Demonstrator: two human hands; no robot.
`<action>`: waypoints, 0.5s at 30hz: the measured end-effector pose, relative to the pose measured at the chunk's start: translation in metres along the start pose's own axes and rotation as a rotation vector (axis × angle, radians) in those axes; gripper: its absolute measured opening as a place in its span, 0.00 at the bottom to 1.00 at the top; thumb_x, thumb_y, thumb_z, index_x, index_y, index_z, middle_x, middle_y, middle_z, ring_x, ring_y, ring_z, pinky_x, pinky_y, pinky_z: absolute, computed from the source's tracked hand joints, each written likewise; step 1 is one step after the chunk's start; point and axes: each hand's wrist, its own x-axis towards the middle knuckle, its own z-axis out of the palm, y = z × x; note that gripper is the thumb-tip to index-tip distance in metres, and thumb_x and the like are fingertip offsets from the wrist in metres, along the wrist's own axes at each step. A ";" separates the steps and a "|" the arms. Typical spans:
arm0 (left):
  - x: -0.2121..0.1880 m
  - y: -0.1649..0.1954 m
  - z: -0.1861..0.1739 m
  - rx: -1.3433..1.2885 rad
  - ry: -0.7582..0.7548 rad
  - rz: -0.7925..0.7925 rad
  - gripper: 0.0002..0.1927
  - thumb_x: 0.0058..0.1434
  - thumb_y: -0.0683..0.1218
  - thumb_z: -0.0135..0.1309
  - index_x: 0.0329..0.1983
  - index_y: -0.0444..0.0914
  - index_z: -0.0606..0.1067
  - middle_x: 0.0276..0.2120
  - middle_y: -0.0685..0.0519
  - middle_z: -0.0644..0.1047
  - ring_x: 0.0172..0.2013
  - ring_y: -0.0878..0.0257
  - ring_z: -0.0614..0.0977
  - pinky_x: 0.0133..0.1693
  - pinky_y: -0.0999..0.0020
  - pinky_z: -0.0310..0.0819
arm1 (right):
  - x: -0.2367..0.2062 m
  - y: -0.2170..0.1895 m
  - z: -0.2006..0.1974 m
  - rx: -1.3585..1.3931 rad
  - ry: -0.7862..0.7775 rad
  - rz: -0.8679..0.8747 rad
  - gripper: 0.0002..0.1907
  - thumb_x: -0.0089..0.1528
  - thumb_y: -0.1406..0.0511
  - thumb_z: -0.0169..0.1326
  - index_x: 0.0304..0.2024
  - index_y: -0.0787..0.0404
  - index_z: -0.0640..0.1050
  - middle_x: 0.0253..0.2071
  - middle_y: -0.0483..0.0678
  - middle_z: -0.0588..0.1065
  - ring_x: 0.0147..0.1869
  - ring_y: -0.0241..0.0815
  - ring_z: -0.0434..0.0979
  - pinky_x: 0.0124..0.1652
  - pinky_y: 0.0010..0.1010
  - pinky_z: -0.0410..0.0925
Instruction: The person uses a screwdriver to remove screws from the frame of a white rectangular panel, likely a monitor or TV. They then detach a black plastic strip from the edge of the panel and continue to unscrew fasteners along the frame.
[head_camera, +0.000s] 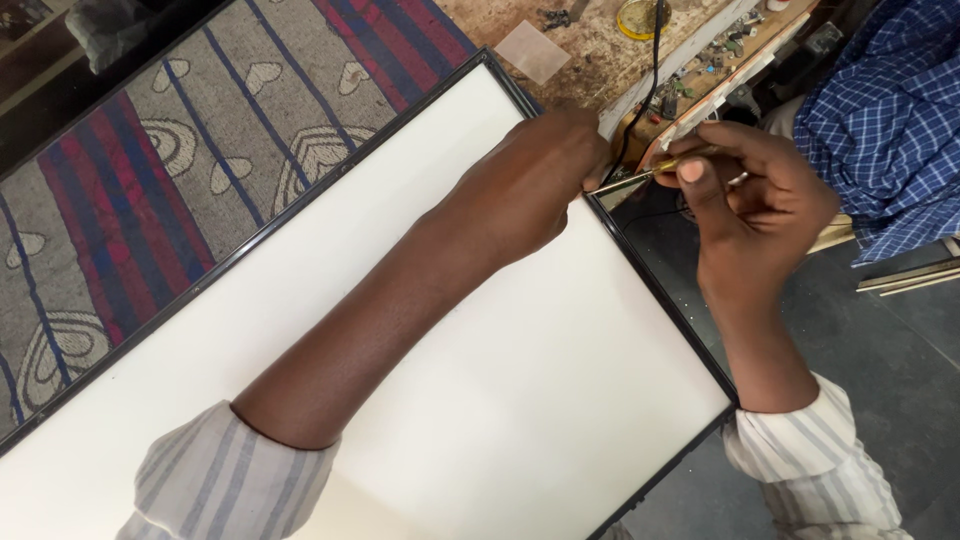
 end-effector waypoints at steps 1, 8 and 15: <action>0.002 0.000 -0.001 -0.011 -0.018 -0.031 0.10 0.52 0.26 0.53 0.30 0.33 0.75 0.38 0.44 0.74 0.43 0.49 0.77 0.45 0.55 0.73 | -0.001 0.004 -0.001 0.024 0.012 0.033 0.12 0.73 0.67 0.60 0.55 0.69 0.76 0.46 0.55 0.80 0.47 0.39 0.84 0.47 0.29 0.82; 0.011 0.004 -0.006 -0.036 -0.094 -0.192 0.08 0.50 0.28 0.58 0.25 0.33 0.76 0.38 0.45 0.75 0.44 0.52 0.78 0.42 0.57 0.76 | -0.009 0.022 -0.004 0.161 0.050 0.176 0.11 0.75 0.70 0.63 0.55 0.72 0.76 0.46 0.55 0.80 0.49 0.39 0.84 0.50 0.33 0.83; 0.010 0.004 -0.004 -0.039 -0.056 -0.172 0.09 0.49 0.28 0.58 0.24 0.34 0.76 0.38 0.45 0.75 0.43 0.52 0.80 0.41 0.58 0.78 | -0.012 0.026 -0.007 0.141 0.046 0.172 0.11 0.75 0.70 0.63 0.55 0.72 0.78 0.43 0.55 0.80 0.45 0.41 0.85 0.48 0.32 0.82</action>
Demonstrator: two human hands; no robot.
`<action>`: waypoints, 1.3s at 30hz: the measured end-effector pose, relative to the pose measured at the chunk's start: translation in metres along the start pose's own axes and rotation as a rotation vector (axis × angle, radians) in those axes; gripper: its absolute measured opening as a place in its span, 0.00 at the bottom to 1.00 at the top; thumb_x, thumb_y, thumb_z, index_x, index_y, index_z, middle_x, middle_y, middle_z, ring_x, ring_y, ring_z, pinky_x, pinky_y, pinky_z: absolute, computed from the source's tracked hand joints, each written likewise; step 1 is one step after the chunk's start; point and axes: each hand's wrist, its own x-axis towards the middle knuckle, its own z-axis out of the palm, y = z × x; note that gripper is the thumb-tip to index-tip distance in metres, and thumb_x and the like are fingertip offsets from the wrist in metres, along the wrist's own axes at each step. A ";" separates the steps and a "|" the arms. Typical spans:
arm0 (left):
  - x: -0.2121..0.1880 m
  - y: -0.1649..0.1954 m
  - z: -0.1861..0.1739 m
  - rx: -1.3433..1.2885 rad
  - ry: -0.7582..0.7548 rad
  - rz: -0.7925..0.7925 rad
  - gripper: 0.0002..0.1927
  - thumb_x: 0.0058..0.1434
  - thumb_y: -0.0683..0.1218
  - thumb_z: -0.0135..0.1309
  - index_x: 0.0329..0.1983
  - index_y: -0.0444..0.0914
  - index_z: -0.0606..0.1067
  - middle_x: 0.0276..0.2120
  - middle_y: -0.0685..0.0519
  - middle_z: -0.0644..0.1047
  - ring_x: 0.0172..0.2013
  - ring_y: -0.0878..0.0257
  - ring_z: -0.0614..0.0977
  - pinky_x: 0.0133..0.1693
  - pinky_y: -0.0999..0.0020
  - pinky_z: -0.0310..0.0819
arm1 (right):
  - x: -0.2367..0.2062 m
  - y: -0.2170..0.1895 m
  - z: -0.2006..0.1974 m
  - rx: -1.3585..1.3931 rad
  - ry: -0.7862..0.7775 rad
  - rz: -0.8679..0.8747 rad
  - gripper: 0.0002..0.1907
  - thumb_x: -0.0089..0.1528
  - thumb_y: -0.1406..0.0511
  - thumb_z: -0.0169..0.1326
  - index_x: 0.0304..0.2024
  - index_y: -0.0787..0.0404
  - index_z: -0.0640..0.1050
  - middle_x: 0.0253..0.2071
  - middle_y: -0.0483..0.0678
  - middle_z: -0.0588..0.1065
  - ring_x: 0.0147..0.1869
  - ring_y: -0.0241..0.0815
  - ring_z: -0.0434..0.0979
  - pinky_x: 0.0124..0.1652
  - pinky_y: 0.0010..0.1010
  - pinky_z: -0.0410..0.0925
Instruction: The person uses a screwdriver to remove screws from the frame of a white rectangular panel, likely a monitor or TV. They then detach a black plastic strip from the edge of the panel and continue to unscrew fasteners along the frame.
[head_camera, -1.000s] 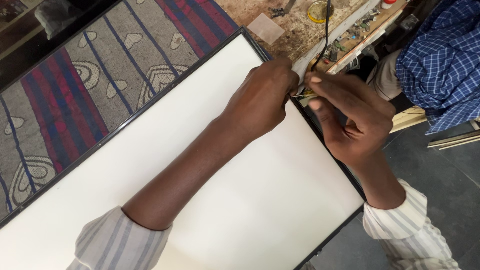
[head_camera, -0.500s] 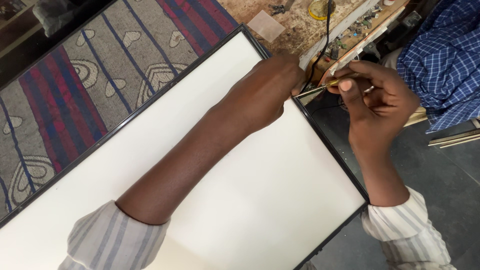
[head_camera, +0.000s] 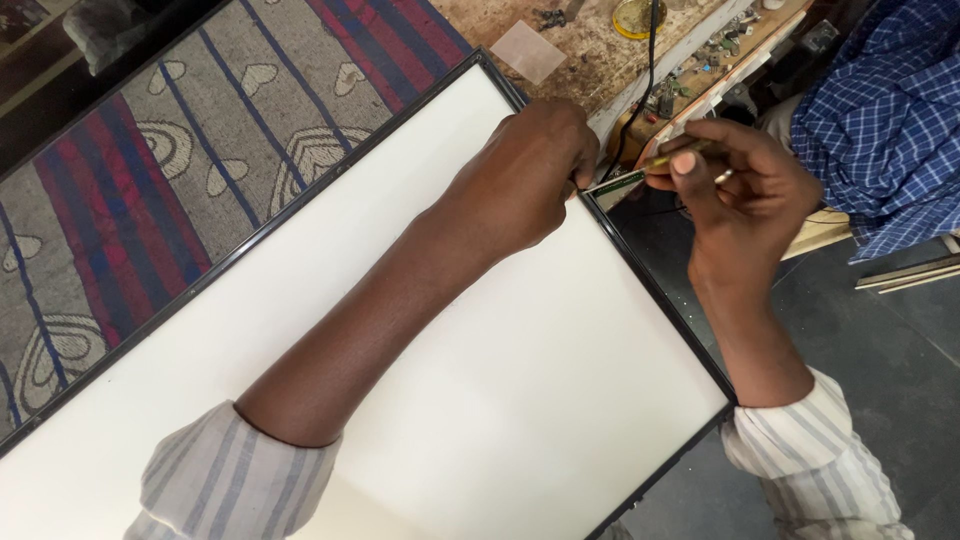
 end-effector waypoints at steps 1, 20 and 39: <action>0.000 0.000 0.001 0.004 0.019 0.021 0.09 0.49 0.27 0.58 0.23 0.34 0.76 0.37 0.45 0.75 0.43 0.52 0.80 0.41 0.59 0.78 | 0.004 0.003 0.001 0.022 0.004 0.030 0.11 0.74 0.70 0.63 0.55 0.72 0.78 0.42 0.55 0.80 0.44 0.41 0.85 0.47 0.32 0.82; 0.001 -0.002 -0.004 -0.050 -0.037 -0.039 0.08 0.52 0.29 0.58 0.27 0.34 0.77 0.37 0.45 0.77 0.43 0.52 0.81 0.43 0.58 0.76 | 0.005 -0.020 0.004 -0.172 0.030 -0.179 0.11 0.74 0.67 0.61 0.54 0.68 0.78 0.42 0.54 0.81 0.42 0.39 0.84 0.42 0.28 0.80; -0.004 -0.001 0.003 -0.025 0.055 -0.027 0.09 0.49 0.27 0.57 0.26 0.34 0.75 0.38 0.46 0.74 0.44 0.50 0.78 0.45 0.56 0.75 | 0.022 -0.058 0.026 -0.719 -0.230 -0.560 0.12 0.65 0.74 0.66 0.49 0.72 0.79 0.42 0.59 0.79 0.43 0.48 0.83 0.39 0.31 0.75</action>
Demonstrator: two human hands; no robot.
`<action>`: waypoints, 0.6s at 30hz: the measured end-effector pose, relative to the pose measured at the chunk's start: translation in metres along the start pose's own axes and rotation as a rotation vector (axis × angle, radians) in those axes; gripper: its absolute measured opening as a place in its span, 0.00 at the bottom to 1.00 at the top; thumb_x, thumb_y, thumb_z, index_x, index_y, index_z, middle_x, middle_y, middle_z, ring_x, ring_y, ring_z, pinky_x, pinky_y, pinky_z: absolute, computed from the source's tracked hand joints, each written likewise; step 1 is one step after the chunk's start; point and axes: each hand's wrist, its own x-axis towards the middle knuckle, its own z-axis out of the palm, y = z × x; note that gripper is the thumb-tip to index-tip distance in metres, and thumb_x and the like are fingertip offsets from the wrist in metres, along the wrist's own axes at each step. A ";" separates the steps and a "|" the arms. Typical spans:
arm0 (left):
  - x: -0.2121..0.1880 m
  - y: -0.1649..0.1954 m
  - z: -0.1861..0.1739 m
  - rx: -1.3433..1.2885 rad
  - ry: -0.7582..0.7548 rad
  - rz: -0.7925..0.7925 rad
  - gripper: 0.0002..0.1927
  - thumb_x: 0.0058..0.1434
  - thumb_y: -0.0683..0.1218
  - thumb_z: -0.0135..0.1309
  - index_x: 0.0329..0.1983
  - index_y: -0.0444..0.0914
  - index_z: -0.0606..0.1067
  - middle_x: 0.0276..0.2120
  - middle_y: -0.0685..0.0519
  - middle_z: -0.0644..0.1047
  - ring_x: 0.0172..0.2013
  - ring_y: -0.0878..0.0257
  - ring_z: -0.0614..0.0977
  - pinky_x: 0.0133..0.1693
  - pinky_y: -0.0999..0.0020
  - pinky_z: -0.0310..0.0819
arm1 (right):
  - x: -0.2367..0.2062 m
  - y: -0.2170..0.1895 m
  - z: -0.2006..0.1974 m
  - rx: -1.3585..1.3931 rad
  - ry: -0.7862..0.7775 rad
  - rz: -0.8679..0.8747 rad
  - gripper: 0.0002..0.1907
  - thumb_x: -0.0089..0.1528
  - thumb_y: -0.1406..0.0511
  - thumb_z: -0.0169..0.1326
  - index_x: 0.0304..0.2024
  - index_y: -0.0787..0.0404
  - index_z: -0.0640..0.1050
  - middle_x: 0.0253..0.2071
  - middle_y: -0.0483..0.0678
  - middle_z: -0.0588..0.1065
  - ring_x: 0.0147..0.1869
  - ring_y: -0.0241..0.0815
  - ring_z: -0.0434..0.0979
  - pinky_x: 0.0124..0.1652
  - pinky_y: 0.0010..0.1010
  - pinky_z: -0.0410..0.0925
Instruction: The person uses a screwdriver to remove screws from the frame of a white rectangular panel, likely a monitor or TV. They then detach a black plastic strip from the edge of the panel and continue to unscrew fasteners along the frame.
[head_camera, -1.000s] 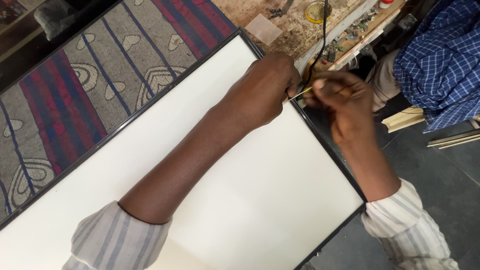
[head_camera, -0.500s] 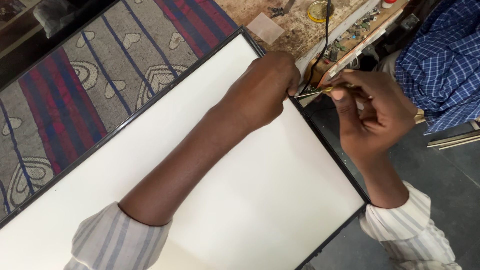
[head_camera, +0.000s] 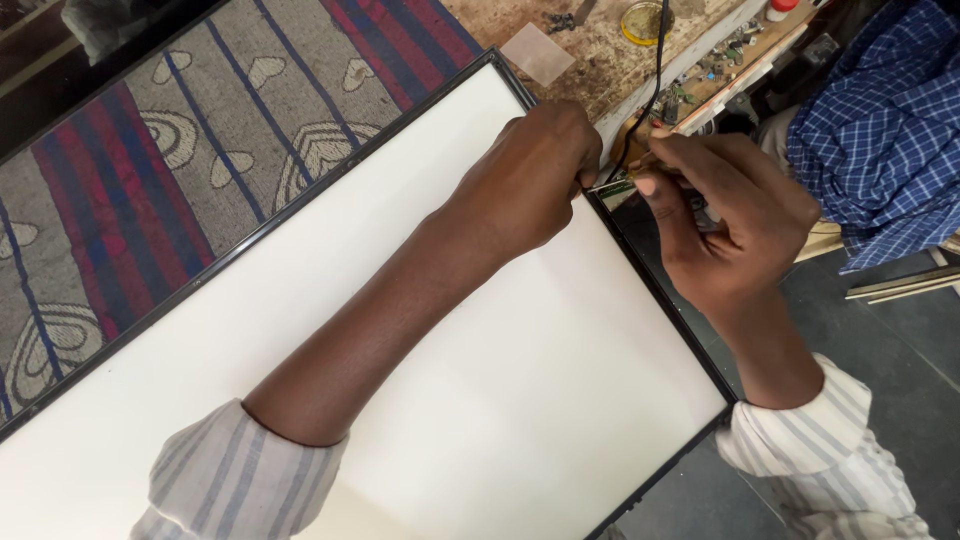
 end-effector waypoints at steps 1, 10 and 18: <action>0.001 0.000 -0.001 0.000 -0.006 -0.009 0.09 0.49 0.27 0.57 0.26 0.34 0.75 0.38 0.46 0.74 0.44 0.50 0.78 0.45 0.56 0.75 | 0.003 0.002 0.000 0.021 -0.004 -0.017 0.13 0.64 0.73 0.67 0.49 0.71 0.79 0.42 0.59 0.79 0.43 0.48 0.83 0.39 0.31 0.76; 0.003 0.001 -0.003 0.025 -0.018 -0.015 0.08 0.50 0.29 0.58 0.24 0.34 0.76 0.37 0.45 0.76 0.44 0.50 0.79 0.45 0.55 0.75 | 0.005 0.006 0.005 0.160 -0.068 -0.059 0.16 0.73 0.77 0.60 0.62 0.67 0.75 0.49 0.54 0.81 0.48 0.41 0.85 0.42 0.23 0.77; 0.002 -0.001 -0.003 -0.006 0.006 0.011 0.08 0.52 0.30 0.58 0.24 0.34 0.75 0.35 0.45 0.76 0.43 0.50 0.78 0.43 0.54 0.75 | 0.006 0.001 0.009 0.023 -0.074 0.063 0.20 0.65 0.72 0.68 0.59 0.62 0.80 0.41 0.57 0.80 0.37 0.42 0.78 0.33 0.30 0.68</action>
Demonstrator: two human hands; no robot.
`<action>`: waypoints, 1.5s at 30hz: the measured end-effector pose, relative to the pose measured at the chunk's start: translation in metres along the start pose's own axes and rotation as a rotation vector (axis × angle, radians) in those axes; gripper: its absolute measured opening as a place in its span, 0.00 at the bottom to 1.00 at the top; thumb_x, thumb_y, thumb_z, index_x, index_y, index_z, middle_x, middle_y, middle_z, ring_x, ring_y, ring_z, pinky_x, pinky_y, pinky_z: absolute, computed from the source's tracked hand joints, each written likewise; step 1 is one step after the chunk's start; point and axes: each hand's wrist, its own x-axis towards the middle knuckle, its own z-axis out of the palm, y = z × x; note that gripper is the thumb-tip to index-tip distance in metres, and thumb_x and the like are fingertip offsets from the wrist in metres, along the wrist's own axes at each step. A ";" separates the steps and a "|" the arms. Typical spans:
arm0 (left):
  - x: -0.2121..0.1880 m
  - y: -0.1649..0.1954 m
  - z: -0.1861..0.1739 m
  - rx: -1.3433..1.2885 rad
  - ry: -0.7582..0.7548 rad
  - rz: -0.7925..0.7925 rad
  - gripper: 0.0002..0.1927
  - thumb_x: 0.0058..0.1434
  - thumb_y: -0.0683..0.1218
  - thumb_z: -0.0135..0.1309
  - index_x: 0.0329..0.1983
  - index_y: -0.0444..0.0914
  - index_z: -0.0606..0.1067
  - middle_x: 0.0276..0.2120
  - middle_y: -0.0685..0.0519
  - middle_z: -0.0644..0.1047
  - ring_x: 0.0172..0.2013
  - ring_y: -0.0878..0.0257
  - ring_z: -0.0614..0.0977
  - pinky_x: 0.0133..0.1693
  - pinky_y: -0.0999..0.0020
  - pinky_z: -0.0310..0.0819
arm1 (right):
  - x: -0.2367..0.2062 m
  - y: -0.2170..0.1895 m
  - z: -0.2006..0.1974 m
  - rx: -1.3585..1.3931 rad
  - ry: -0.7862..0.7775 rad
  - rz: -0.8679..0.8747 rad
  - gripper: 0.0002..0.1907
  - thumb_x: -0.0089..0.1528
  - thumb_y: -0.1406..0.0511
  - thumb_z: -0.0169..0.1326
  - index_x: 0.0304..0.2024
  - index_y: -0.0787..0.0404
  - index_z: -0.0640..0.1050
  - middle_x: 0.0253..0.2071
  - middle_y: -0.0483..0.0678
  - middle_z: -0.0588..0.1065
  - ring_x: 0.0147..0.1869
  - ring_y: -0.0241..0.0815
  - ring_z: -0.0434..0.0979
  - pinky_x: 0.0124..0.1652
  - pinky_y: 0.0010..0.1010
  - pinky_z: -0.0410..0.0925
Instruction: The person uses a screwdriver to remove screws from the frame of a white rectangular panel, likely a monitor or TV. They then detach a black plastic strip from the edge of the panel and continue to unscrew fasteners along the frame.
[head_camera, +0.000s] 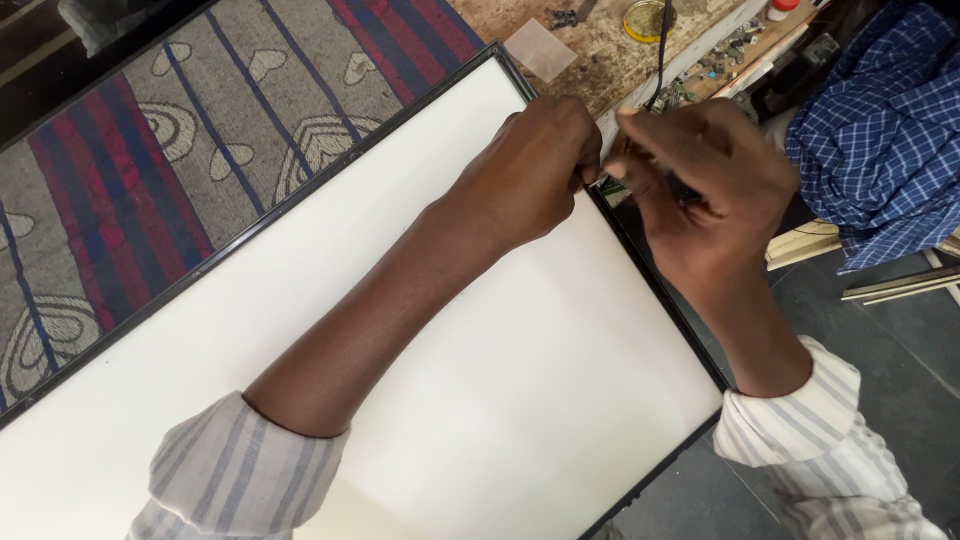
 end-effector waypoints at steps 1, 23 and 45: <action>0.000 0.001 0.000 -0.005 -0.007 -0.011 0.08 0.51 0.30 0.58 0.23 0.34 0.75 0.35 0.45 0.75 0.43 0.50 0.78 0.43 0.54 0.75 | 0.003 0.002 0.000 0.042 0.008 -0.031 0.20 0.69 0.73 0.67 0.62 0.61 0.78 0.43 0.55 0.80 0.40 0.40 0.81 0.34 0.26 0.70; -0.009 0.014 0.013 0.195 0.078 0.067 0.11 0.48 0.26 0.52 0.34 0.29 0.76 0.39 0.38 0.76 0.44 0.43 0.79 0.45 0.53 0.77 | -0.024 0.010 -0.006 0.168 0.114 0.054 0.11 0.69 0.73 0.61 0.54 0.66 0.80 0.47 0.56 0.83 0.19 0.25 0.60 0.21 0.19 0.49; -0.005 0.026 0.024 0.424 -0.014 -0.013 0.10 0.51 0.35 0.57 0.37 0.27 0.77 0.48 0.34 0.72 0.51 0.43 0.75 0.49 0.54 0.76 | -0.151 -0.023 -0.045 0.111 0.253 0.246 0.11 0.74 0.73 0.58 0.58 0.69 0.74 0.49 0.59 0.75 0.48 0.47 0.85 0.46 0.31 0.83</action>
